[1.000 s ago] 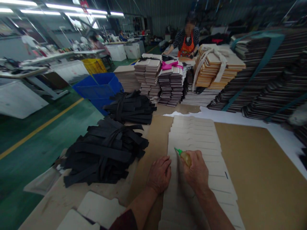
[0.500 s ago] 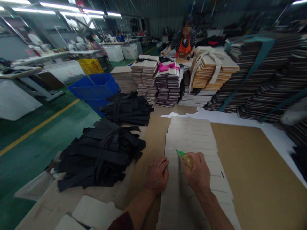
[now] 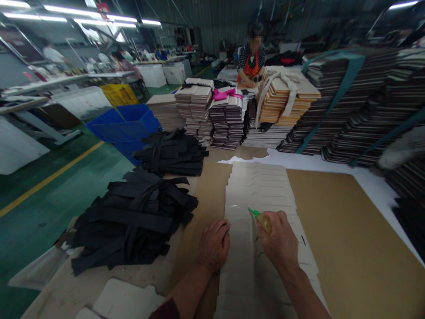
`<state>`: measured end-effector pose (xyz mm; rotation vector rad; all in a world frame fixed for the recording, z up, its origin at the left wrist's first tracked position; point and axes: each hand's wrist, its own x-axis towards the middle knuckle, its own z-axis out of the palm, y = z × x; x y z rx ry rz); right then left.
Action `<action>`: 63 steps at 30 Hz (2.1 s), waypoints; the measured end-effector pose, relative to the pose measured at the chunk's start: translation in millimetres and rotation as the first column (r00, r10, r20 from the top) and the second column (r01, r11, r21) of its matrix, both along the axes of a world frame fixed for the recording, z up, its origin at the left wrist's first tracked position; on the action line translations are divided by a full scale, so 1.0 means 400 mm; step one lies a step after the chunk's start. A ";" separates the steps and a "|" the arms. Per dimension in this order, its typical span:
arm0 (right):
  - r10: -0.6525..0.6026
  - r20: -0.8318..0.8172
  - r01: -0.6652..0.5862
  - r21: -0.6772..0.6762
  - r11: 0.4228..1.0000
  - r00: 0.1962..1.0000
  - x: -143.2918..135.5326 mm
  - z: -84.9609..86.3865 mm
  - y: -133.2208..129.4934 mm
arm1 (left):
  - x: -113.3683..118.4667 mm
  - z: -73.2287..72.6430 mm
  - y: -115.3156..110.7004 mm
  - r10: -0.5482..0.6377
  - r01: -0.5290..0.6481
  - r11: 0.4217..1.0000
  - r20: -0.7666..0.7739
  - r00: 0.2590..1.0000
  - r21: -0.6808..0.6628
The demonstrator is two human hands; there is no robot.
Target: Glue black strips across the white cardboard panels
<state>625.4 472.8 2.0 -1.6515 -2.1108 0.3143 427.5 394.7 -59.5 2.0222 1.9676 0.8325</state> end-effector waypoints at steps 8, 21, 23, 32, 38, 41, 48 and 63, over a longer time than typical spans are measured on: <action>-0.036 0.039 0.035 0.018 0.999 0.999 0.046 0.004 0.012 | -0.002 -0.012 0.004 0.001 -0.001 0.999 -0.008 1.000 0.034; -0.113 0.026 0.111 0.080 0.991 0.993 0.094 -0.004 0.022 | -0.008 -0.021 0.005 -0.008 0.010 0.999 -0.034 0.999 0.037; -0.158 0.028 0.154 0.111 0.982 0.987 0.119 -0.011 0.026 | -0.009 -0.023 0.005 -0.009 0.011 0.999 -0.032 0.999 0.036; -0.201 0.081 0.192 0.109 0.975 0.976 0.150 -0.011 0.036 | -0.008 -0.019 0.009 0.002 0.001 0.997 -0.029 1.000 0.076; -0.116 0.020 0.114 0.090 0.989 0.993 0.153 -0.017 0.029 | -0.010 -0.015 0.011 0.006 -0.002 0.996 -0.043 0.999 0.086; -0.146 0.025 0.142 0.107 0.984 0.989 0.174 -0.023 0.034 | -0.011 -0.021 0.010 0.002 0.002 0.996 -0.049 0.999 0.090; -0.249 0.021 0.243 0.147 0.959 0.968 0.220 -0.029 0.044 | -0.012 -0.024 0.011 0.008 -0.004 0.997 -0.046 0.999 0.082; -0.138 -0.051 0.142 0.070 0.987 0.989 0.191 -0.036 0.033 | -0.014 -0.027 0.011 0.001 0.001 0.997 -0.030 1.000 0.083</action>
